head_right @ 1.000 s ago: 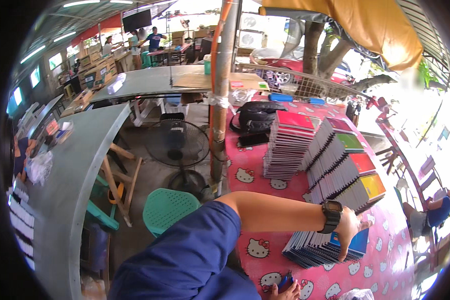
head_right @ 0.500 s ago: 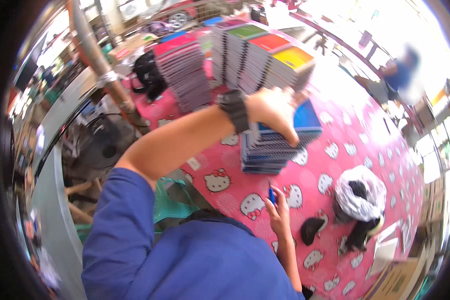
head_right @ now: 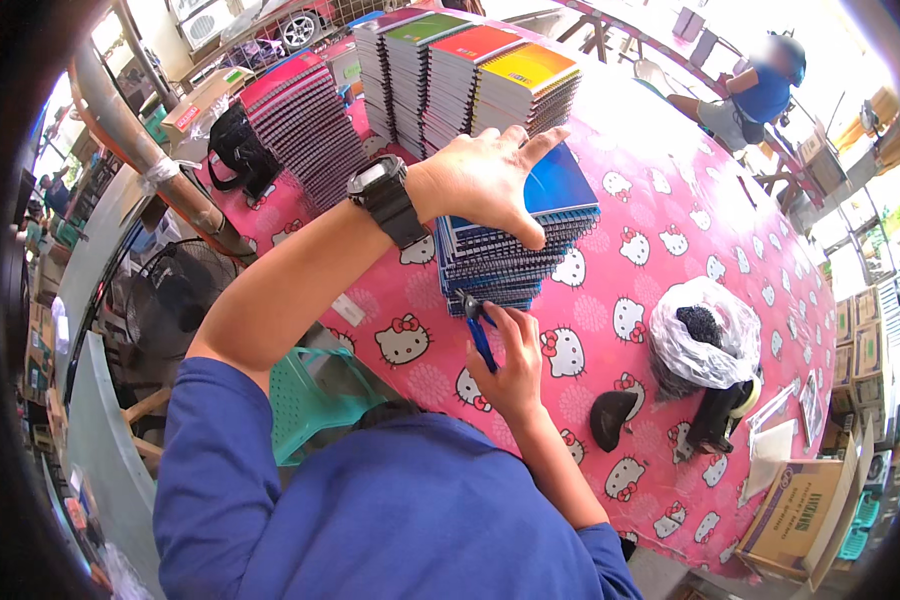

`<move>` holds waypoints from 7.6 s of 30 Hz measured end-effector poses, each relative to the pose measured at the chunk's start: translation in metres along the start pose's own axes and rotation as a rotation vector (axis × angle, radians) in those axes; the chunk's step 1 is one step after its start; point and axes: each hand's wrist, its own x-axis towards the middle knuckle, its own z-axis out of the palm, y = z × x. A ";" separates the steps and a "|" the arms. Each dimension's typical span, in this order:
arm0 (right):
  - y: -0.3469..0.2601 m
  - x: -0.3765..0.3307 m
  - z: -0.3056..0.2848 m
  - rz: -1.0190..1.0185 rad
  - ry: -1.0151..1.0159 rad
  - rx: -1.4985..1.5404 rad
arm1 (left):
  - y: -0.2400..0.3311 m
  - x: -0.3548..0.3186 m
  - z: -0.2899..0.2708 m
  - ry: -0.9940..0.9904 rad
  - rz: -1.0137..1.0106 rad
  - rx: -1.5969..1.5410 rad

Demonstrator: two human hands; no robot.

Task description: The person trims the excess plastic from the spiral bindings of stacked notebooks using blue pliers, moving between different colored stacks of notebooks on a table.

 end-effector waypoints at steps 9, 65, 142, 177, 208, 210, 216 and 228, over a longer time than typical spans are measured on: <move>-0.003 0.013 0.008 -0.065 0.032 -0.086 | 0.001 -0.002 -0.004 0.004 -0.001 -0.024; -0.003 0.009 0.000 0.583 -0.192 0.740 | 0.000 -0.001 -0.003 0.002 -0.024 -0.042; 0.023 -0.013 0.017 0.784 -0.294 0.862 | -0.004 0.003 0.005 0.053 0.005 -0.016; 0.078 -0.096 0.012 0.270 -0.092 -0.531 | -0.001 0.004 0.001 0.006 0.024 0.041; 0.026 -0.051 -0.091 0.646 0.377 1.057 | 0.022 0.001 -0.004 -0.046 0.006 0.200; 0.012 -0.034 -0.150 0.036 0.861 0.762 | 0.022 0.000 -0.001 -0.057 0.008 0.212; 0.009 -0.024 -0.260 -0.216 1.415 0.907 | 0.000 0.005 -0.007 0.198 0.112 -0.105; 0.045 -0.066 -0.010 0.559 0.033 0.313 | -0.002 0.011 0.005 0.076 0.040 -0.014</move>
